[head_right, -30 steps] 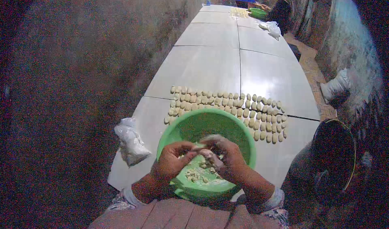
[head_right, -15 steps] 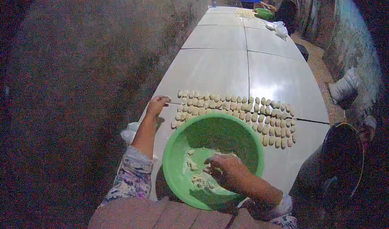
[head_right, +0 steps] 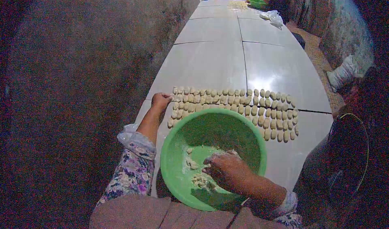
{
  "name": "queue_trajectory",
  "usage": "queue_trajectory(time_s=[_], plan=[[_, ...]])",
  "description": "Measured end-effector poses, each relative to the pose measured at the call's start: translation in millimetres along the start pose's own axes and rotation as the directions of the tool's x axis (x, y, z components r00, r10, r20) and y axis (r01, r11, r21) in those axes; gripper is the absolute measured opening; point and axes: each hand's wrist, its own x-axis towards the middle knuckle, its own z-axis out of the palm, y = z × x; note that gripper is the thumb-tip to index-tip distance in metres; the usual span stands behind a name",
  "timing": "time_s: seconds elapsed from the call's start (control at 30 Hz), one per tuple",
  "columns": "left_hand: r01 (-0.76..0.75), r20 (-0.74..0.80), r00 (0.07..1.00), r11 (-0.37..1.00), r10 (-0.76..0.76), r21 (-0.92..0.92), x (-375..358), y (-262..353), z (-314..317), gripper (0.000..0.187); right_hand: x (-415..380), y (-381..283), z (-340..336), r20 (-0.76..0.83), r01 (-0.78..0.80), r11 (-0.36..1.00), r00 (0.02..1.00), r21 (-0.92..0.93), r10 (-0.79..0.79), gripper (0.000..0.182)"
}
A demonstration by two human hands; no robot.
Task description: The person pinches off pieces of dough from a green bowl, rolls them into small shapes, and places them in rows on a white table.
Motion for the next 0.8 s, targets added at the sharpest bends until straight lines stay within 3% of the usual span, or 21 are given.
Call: queue_trajectory(time_s=[0.07,0.1,0.2,0.27,0.33,0.53,0.6,0.63,0.67,0.73,0.77,0.8], plan=[[0.073,-0.005,0.997,0.992,-0.073,0.106,-12,18,-9,0.019,0,2,2,0.01,0.003,0.999,1.0,-0.034,-0.002,0.024],[0.115,0.024,0.993,0.993,-0.115,0.015,-1,5,-1,0.019,2,4,1,0.083,-0.022,0.999,0.996,-0.045,0.026,0.026],[0.074,-0.023,0.997,0.985,-0.072,0.154,-25,37,-15,0.02,1,-1,0,0.093,-0.071,0.996,0.993,-0.062,0.077,0.027],[0.008,0.029,1.0,0.989,-0.012,0.145,-6,18,-9,0.023,0,-2,-1,0.074,-0.08,0.996,0.994,-0.045,0.083,0.028],[-0.005,0.081,0.996,0.914,-0.03,0.405,-6,27,-12,0.025,1,-3,-2,0.077,-0.067,0.993,0.994,-0.095,0.074,0.028],[-0.027,0.143,0.989,0.905,-0.038,0.425,-2,29,-10,0.026,1,1,0,0.031,-0.015,0.997,0.999,-0.078,0.017,0.027],[0.055,0.057,0.994,0.897,-0.089,0.438,-7,33,-8,0.027,0,0,-2,0.078,-0.032,0.995,0.996,-0.092,0.039,0.026],[-0.09,0.124,0.992,0.874,0.035,0.477,-9,31,-12,0.033,0,1,-1,0.077,-0.035,0.995,0.996,-0.092,0.042,0.026],[-0.093,0.126,0.991,0.874,0.036,0.477,-12,27,-10,0.033,0,3,1,0.053,-0.026,0.994,0.998,-0.104,0.031,0.026],[0.027,-0.08,0.997,0.998,-0.022,0.059,-14,14,-2,0.032,-1,4,3,0.025,-0.018,0.993,0.999,-0.114,0.021,0.026],[0.027,-0.062,0.998,0.998,-0.03,-0.063,7,-14,14,0.024,-1,3,2,0.0,-0.009,0.992,1.0,-0.122,0.009,0.025],[0.026,-0.057,0.998,0.998,-0.03,-0.061,1,-10,14,0.024,-1,2,1,-0.025,0.0,0.991,1.0,-0.13,-0.003,0.025]])
